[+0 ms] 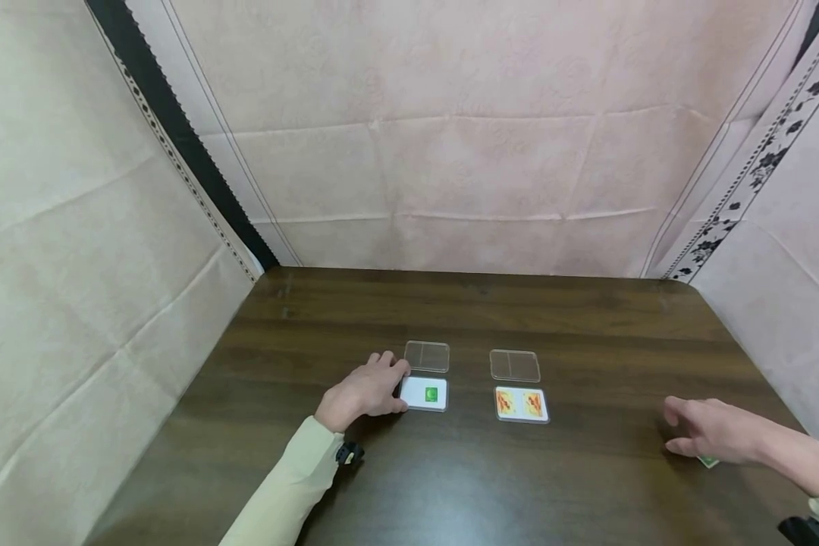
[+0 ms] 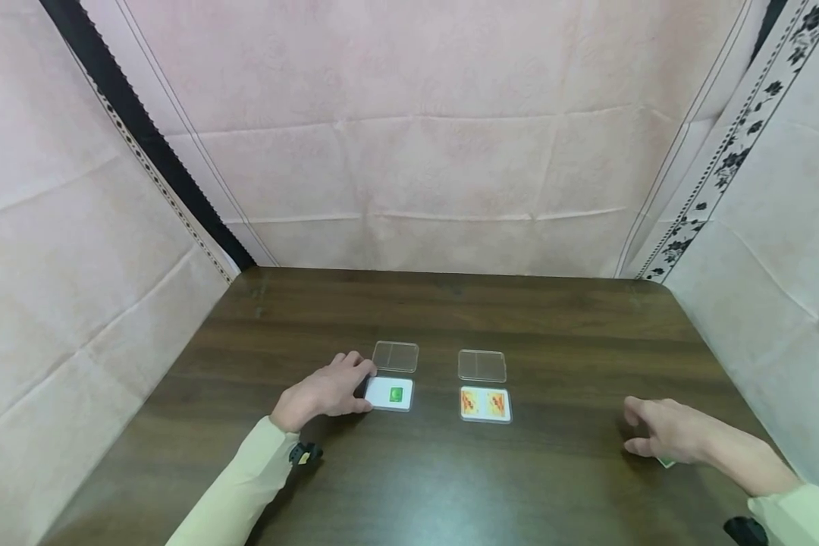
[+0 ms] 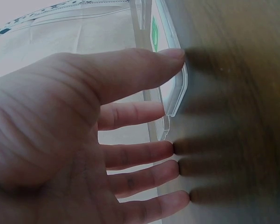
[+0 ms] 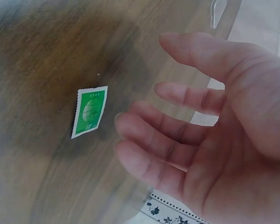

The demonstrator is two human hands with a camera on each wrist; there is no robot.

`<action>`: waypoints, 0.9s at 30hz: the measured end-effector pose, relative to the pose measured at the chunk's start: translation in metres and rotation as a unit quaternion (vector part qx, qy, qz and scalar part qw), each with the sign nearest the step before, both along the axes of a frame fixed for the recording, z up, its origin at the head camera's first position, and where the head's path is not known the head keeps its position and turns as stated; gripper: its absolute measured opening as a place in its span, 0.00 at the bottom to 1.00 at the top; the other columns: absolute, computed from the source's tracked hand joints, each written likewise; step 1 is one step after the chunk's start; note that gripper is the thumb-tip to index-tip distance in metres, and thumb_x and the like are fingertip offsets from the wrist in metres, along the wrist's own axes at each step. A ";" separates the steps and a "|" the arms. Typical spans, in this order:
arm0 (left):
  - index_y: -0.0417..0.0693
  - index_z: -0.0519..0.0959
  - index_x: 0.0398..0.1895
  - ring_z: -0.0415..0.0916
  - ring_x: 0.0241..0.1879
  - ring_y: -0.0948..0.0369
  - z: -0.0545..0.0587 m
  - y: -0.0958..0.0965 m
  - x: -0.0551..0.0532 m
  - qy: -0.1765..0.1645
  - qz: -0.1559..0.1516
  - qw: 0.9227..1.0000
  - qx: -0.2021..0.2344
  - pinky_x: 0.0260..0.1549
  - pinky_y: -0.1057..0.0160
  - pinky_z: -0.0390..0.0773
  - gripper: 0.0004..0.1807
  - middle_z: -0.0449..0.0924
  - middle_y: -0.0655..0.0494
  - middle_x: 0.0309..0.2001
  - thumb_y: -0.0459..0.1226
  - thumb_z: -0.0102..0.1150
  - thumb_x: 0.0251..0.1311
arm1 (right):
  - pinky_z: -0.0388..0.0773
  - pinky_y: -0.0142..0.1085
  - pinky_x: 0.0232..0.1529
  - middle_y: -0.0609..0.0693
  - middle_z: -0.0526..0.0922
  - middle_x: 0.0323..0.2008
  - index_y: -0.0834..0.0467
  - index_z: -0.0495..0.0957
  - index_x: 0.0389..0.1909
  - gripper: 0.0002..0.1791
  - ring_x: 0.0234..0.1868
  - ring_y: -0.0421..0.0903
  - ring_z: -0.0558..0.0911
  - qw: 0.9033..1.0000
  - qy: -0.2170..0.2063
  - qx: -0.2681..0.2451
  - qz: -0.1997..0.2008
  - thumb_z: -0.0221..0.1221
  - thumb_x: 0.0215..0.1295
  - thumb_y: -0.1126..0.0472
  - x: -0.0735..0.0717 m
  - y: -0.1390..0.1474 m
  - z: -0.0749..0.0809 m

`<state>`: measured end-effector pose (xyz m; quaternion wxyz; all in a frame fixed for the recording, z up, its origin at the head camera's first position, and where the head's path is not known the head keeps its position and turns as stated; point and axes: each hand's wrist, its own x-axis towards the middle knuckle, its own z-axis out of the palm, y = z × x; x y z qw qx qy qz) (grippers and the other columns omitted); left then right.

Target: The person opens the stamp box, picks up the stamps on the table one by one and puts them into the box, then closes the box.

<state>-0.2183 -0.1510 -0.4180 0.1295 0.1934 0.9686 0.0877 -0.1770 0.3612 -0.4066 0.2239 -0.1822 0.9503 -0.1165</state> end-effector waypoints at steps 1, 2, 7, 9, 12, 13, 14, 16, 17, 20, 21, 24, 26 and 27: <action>0.52 0.71 0.58 0.64 0.49 0.54 0.000 0.000 0.000 0.001 -0.001 1.000 0.001 0.45 0.55 0.73 0.30 0.70 0.49 0.54 0.49 0.70 0.54 | 0.64 0.33 0.27 0.44 0.71 0.24 0.54 0.68 0.39 0.20 0.23 0.35 0.66 1.000 -0.001 0.004 -0.004 0.65 0.60 0.46 0.000 0.001 0.000; 0.51 0.72 0.58 0.64 0.49 0.54 -0.001 0.000 0.000 0.002 -0.002 1.000 0.002 0.45 0.55 0.73 0.30 0.70 0.49 0.54 0.49 0.70 0.54 | 0.64 0.33 0.27 0.45 0.71 0.25 0.54 0.68 0.39 0.20 0.24 0.35 0.66 1.000 -0.001 0.007 -0.006 0.65 0.60 0.46 0.000 0.003 -0.001; 0.52 0.71 0.58 0.64 0.49 0.54 -0.001 0.000 0.000 0.006 -0.001 1.000 0.000 0.45 0.55 0.73 0.29 0.70 0.49 0.54 0.49 0.70 0.55 | 0.65 0.33 0.28 0.46 0.72 0.28 0.54 0.68 0.39 0.21 0.26 0.35 0.67 1.000 0.024 0.014 -0.004 0.66 0.59 0.45 0.003 0.011 -0.006; 0.52 0.71 0.58 0.64 0.49 0.54 -0.001 0.000 0.000 0.006 -0.001 1.000 -0.002 0.45 0.56 0.73 0.29 0.70 0.49 0.54 0.49 0.70 0.55 | 0.65 0.33 0.29 0.46 0.72 0.28 0.54 0.68 0.38 0.21 0.26 0.35 0.68 0.999 0.038 0.016 -0.003 0.66 0.58 0.45 0.004 0.014 -0.008; 0.52 0.71 0.58 0.64 0.49 0.54 -0.002 0.000 0.000 0.005 -0.003 1.000 -0.003 0.45 0.56 0.73 0.29 0.70 0.49 0.54 0.48 0.69 0.56 | 0.66 0.33 0.29 0.46 0.72 0.28 0.54 0.68 0.38 0.22 0.27 0.35 0.68 0.999 0.035 0.017 -0.011 0.66 0.58 0.45 0.005 0.018 -0.010; 0.52 0.71 0.58 0.64 0.49 0.54 -0.002 0.000 0.000 0.005 -0.003 1.000 -0.003 0.45 0.55 0.73 0.29 0.70 0.49 0.54 0.48 0.69 0.56 | 0.65 0.33 0.29 0.46 0.72 0.28 0.55 0.68 0.38 0.21 0.26 0.35 0.68 0.999 0.027 0.015 -0.014 0.66 0.58 0.45 0.005 0.018 -0.011; 0.52 0.71 0.58 0.64 0.49 0.54 -0.002 0.000 0.000 0.005 -0.002 1.000 -0.003 0.45 0.55 0.73 0.29 0.70 0.49 0.54 0.48 0.69 0.56 | 0.65 0.33 0.28 0.47 0.72 0.28 0.55 0.68 0.39 0.21 0.26 0.35 0.69 1.000 0.017 0.011 -0.019 0.66 0.59 0.45 0.005 0.019 -0.011; 0.52 0.71 0.58 0.64 0.49 0.54 -0.002 0.000 0.000 0.005 -0.002 1.000 -0.002 0.45 0.55 0.73 0.29 0.70 0.49 0.54 0.48 0.70 0.55 | 0.65 0.33 0.28 0.47 0.72 0.28 0.55 0.67 0.39 0.21 0.25 0.34 0.69 1.000 -0.004 0.002 -0.027 0.65 0.60 0.45 0.005 0.020 -0.012; 0.51 0.71 0.58 0.64 0.49 0.54 -0.002 0.001 0.000 0.005 -0.002 1.000 -0.002 0.45 0.55 0.73 0.29 0.70 0.49 0.54 0.48 0.70 0.55 | 0.65 0.32 0.28 0.47 0.72 0.27 0.55 0.67 0.39 0.21 0.24 0.34 0.69 1.000 -0.011 -0.003 -0.027 0.65 0.61 0.46 0.005 0.021 -0.013; 0.51 0.71 0.58 0.64 0.49 0.54 -0.002 0.001 0.001 0.006 -0.002 1.000 -0.002 0.45 0.55 0.73 0.29 0.70 0.49 0.53 0.48 0.70 0.55 | 0.63 0.32 0.27 0.47 0.71 0.26 0.55 0.66 0.37 0.20 0.24 0.33 0.68 0.999 -0.016 -0.015 -0.026 0.64 0.61 0.47 0.006 0.023 -0.016; 0.51 0.71 0.58 0.64 0.49 0.54 -0.002 0.001 0.001 0.007 -0.002 1.000 -0.003 0.45 0.55 0.73 0.29 0.70 0.49 0.53 0.48 0.70 0.55 | 0.63 0.32 0.27 0.47 0.71 0.26 0.55 0.66 0.37 0.21 0.24 0.33 0.67 1.000 -0.013 -0.014 -0.025 0.65 0.61 0.47 0.006 0.024 -0.017; 0.51 0.71 0.57 0.64 0.49 0.54 -0.002 0.001 0.001 0.006 0.000 1.000 -0.002 0.45 0.55 0.73 0.29 0.70 0.49 0.54 0.48 0.70 0.55 | 0.62 0.31 0.27 0.47 0.70 0.26 0.55 0.66 0.36 0.21 0.25 0.34 0.65 1.000 0.002 -0.008 -0.022 0.65 0.60 0.46 0.006 0.026 -0.019; 0.51 0.71 0.57 0.64 0.49 0.54 -0.002 0.001 0.001 0.005 0.001 1.000 0.001 0.45 0.55 0.73 0.29 0.70 0.49 0.54 0.48 0.70 0.55 | 0.62 0.31 0.28 0.47 0.69 0.27 0.54 0.66 0.35 0.21 0.26 0.34 0.65 1.000 0.019 0.001 -0.022 0.66 0.59 0.46 0.006 0.027 -0.021; 0.51 0.72 0.57 0.64 0.49 0.54 -0.002 0.001 0.001 0.005 0.001 1.000 0.002 0.45 0.55 0.73 0.29 0.70 0.49 0.54 0.48 0.70 0.55 | 0.62 0.31 0.28 0.47 0.69 0.27 0.54 0.66 0.35 0.21 0.26 0.34 0.65 0.999 0.028 0.005 -0.021 0.66 0.58 0.46 0.006 0.027 -0.022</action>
